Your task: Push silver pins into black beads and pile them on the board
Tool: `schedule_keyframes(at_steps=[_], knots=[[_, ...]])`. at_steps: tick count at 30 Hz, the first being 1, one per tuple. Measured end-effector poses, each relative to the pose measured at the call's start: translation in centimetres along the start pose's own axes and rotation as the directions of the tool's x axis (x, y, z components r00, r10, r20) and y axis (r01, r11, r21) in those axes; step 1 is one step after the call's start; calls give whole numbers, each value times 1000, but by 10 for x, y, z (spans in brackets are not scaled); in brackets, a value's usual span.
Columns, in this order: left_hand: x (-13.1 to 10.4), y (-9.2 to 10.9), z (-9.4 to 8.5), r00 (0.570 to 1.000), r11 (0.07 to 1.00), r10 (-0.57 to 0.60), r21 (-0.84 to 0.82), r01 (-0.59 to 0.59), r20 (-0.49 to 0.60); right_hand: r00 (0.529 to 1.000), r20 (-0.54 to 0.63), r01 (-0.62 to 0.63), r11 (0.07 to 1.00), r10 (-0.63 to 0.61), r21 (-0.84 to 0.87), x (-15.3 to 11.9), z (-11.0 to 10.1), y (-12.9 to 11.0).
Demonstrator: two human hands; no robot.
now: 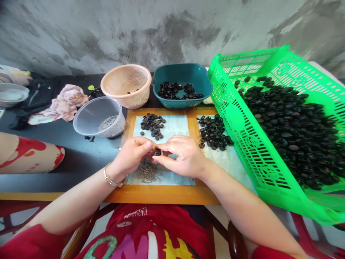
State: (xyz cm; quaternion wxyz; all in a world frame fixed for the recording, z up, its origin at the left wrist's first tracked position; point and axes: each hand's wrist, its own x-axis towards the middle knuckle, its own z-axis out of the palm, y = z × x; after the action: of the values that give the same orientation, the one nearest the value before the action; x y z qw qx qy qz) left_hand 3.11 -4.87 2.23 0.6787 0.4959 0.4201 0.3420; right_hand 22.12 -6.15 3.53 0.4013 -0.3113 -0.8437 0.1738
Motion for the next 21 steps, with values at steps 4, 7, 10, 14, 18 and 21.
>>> schedule_keyframes(at_steps=[4,7,10,14,18,21], knots=[[-1,4,-5,987,982,163,94,-162,6,999,-50,19,1000,-19,-13,0,-3,3],[-4,7,-5,969,963,231,124,-240,86,998,-38,50,999,-50,-12,-2,-5,5],[-6,6,-3,951,931,282,206,-303,127,998,-13,62,998,-63,-12,-3,-4,8],[-6,5,-2,934,880,338,312,-357,114,998,11,64,998,-64,2,-3,-3,10],[-7,6,-1,910,820,400,401,-409,109,996,-14,85,996,-85,25,-4,-2,7],[-10,8,-1,891,784,440,434,-443,114,995,-57,80,996,-78,50,-3,1,4]])
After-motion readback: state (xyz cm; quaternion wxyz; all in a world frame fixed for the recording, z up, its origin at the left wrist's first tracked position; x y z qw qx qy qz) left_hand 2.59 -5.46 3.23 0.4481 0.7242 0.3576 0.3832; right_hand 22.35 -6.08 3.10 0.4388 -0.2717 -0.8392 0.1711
